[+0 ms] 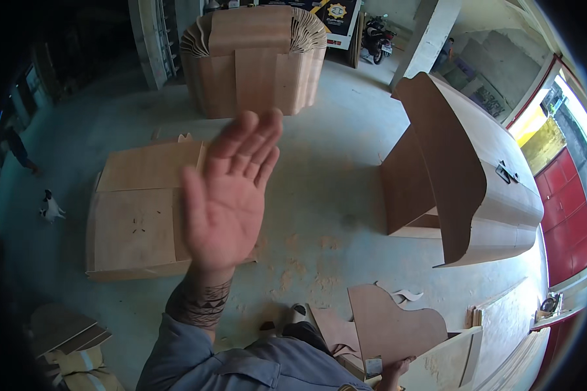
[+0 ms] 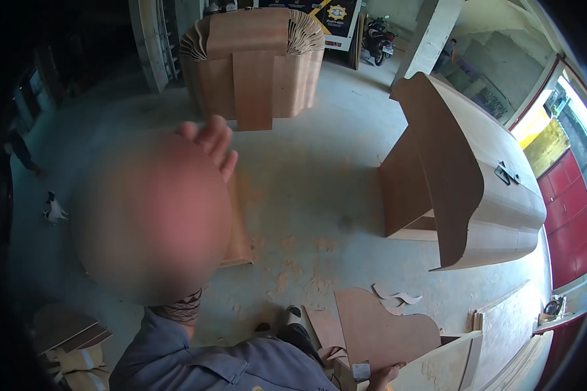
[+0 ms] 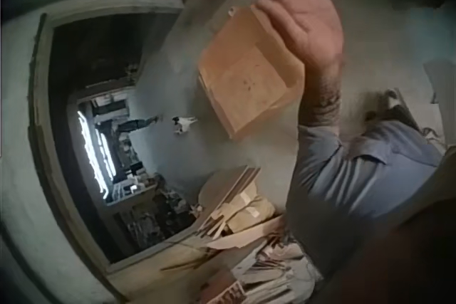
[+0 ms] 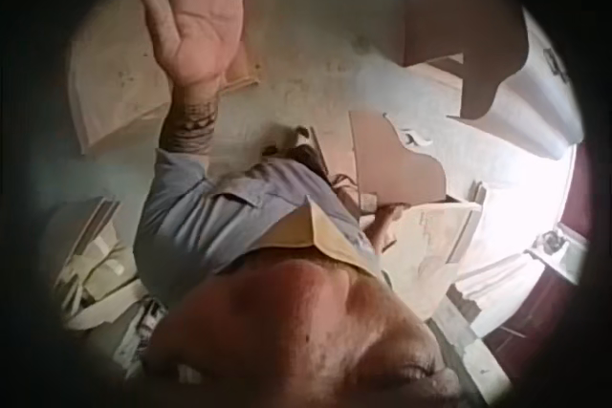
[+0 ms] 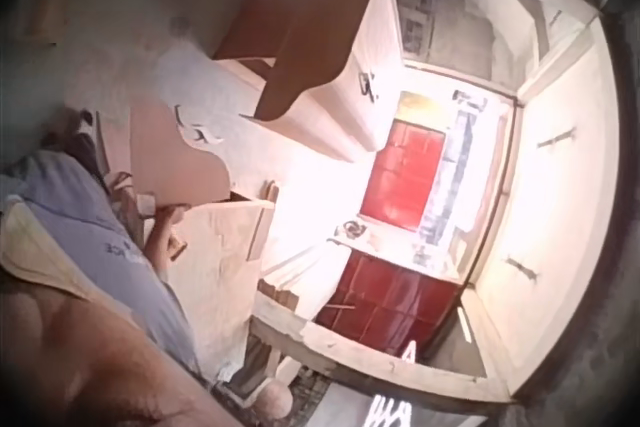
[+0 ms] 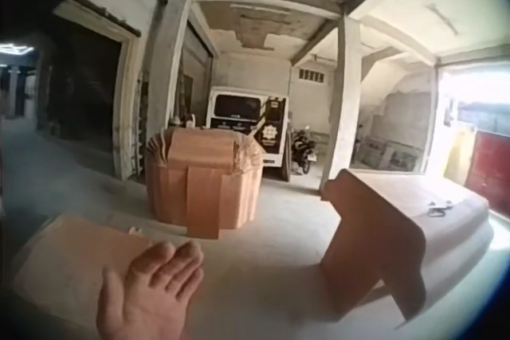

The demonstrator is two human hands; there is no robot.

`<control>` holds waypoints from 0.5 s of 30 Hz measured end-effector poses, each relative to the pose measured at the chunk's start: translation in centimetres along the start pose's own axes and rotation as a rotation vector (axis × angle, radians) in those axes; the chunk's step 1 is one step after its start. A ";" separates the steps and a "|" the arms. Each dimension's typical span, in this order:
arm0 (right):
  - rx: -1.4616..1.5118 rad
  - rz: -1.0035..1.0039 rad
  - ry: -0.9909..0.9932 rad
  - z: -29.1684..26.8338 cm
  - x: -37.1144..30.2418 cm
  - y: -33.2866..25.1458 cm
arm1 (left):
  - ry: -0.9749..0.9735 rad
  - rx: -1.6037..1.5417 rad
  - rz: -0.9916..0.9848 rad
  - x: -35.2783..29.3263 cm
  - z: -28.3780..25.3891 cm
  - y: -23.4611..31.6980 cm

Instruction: The person constructs a wooden furniture piece by placing curved plywood panels into a frame, securing them with a power drill and screws, marking a component with a pencil, and using a jigsaw to cut a curved shape from a plywood sheet.

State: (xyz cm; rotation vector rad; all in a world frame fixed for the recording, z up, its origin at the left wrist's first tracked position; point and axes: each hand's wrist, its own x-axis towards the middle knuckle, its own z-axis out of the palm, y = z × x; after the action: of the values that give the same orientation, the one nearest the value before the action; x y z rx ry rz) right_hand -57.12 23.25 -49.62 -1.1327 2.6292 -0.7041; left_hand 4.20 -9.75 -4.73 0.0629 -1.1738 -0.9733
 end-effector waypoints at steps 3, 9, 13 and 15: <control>1.056 0.350 0.165 5.2 5.0 -2.8 | 0.112 0.281 -0.720 -2.2 -3.7 -9.9; 0.844 0.009 0.144 12.8 15.7 -19.7 | -0.116 0.513 -0.966 -6.4 -9.4 -23.4; 0.926 0.040 0.034 15.8 27.4 -36.2 | -0.367 1.041 -0.970 -5.5 -15.2 -29.5; 0.909 0.008 -0.016 15.1 31.4 -45.2 | -0.271 1.093 -1.033 -4.7 -16.9 -31.7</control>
State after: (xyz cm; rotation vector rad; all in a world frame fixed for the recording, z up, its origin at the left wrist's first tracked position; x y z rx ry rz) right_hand -44.82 -31.69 -39.96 -0.8102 1.8771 -1.6228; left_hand -1.81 -33.12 -31.72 1.5704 -1.8574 -1.0878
